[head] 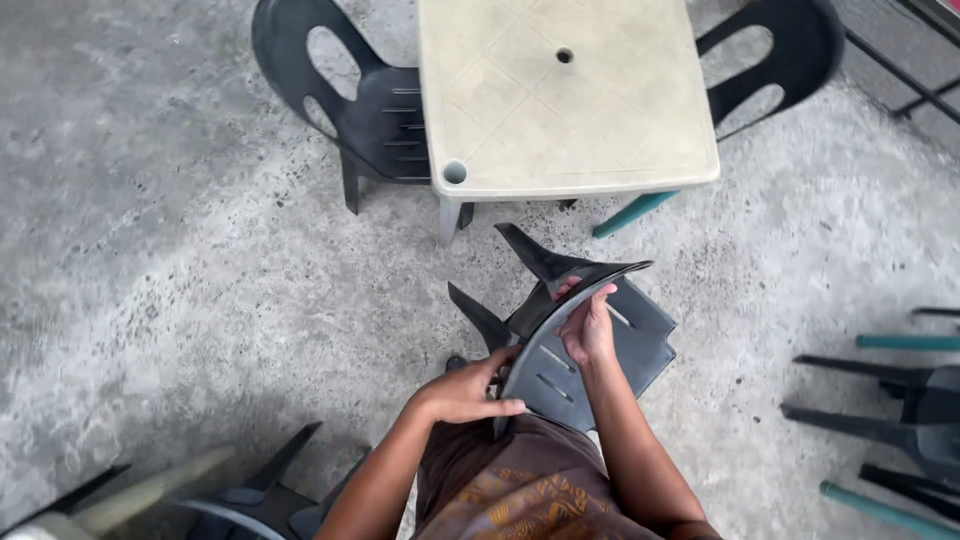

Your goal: Move plastic chairs from an indoor area to outdoor tables and prepare to clean a table.

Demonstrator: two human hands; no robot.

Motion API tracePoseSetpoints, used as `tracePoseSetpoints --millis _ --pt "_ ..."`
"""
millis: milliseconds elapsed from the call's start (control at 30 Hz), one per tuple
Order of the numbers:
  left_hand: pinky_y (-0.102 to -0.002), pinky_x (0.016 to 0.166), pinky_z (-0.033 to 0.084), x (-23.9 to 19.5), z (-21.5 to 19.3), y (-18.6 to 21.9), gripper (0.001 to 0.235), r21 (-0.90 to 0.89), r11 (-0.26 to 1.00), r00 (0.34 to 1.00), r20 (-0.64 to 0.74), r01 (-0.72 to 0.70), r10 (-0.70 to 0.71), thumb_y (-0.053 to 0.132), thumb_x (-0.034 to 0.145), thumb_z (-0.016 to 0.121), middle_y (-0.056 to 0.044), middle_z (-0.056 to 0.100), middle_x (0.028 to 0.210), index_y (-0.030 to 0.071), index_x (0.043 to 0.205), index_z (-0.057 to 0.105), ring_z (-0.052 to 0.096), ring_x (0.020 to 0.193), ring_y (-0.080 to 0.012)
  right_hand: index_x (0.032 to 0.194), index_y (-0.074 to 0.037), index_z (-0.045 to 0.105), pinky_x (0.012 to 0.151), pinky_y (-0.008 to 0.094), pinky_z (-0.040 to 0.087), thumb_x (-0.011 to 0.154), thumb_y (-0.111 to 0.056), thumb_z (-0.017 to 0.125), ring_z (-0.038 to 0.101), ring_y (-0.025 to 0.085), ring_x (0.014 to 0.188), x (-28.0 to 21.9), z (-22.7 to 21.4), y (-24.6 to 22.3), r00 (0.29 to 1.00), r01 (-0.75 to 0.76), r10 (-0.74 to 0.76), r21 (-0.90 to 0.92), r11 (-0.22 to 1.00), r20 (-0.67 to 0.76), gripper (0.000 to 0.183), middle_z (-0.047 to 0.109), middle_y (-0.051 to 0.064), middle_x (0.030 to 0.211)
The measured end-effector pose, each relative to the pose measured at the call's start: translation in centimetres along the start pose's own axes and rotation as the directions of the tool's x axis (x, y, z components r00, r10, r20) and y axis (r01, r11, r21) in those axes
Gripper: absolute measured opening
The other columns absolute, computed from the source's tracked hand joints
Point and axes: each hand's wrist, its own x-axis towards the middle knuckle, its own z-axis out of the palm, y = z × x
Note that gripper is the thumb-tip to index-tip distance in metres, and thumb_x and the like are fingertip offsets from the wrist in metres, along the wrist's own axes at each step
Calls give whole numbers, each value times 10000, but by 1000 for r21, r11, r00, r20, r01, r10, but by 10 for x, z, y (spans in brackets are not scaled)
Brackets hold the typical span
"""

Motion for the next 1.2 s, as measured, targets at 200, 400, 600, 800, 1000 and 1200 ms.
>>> tracePoseSetpoints --millis 200,400,600,800,1000,1200 --pt "-414 1099 453 52 42 -75 1081 -49 994 988 -124 -102 96 496 851 784 -316 481 1480 -56 1570 195 518 1372 -350 1274 -225 588 895 667 422 819 -813 424 546 196 1147 31 12 -35 969 -110 149 -196 974 197 762 614 -23 1162" --pt "-407 795 561 91 53 -28 842 -418 869 912 -184 266 -367 463 837 685 -157 677 1173 77 1524 388 647 1016 -244 1241 -239 597 953 691 377 813 -817 442 529 158 1175 84 -1 -15 937 -216 303 -390 895 176 736 617 -46 1156" --pt "-406 820 595 137 157 -61 618 -678 717 841 -288 158 -458 337 854 685 -71 675 1206 20 1368 560 648 1097 -202 1190 -222 645 1017 723 299 796 -859 448 537 182 1116 105 -34 2 821 -408 541 -473 781 185 775 625 -40 1101" --pt "-466 825 609 153 227 -48 507 -772 636 703 -455 -5 -547 274 888 642 -120 693 1160 -1 1307 566 700 1035 -251 1257 -217 634 1076 797 215 789 -844 462 470 197 1282 84 -37 7 719 -414 649 -597 687 249 801 584 17 1390" --pt "-467 910 585 241 265 -57 443 -879 314 699 -475 -358 -534 254 898 625 -115 644 1234 37 1274 532 678 1066 -299 1401 -123 615 1138 644 322 838 -804 493 432 388 1401 74 -45 -5 661 -305 723 -808 504 201 892 548 128 1522" --pt "-460 965 560 275 284 -174 506 -921 95 670 -342 -377 -659 422 1051 499 -229 619 1295 2 1329 544 651 1129 -321 1411 -68 595 1189 411 421 909 -692 622 582 266 1398 58 -176 -6 661 269 659 -934 236 357 801 643 140 1456"
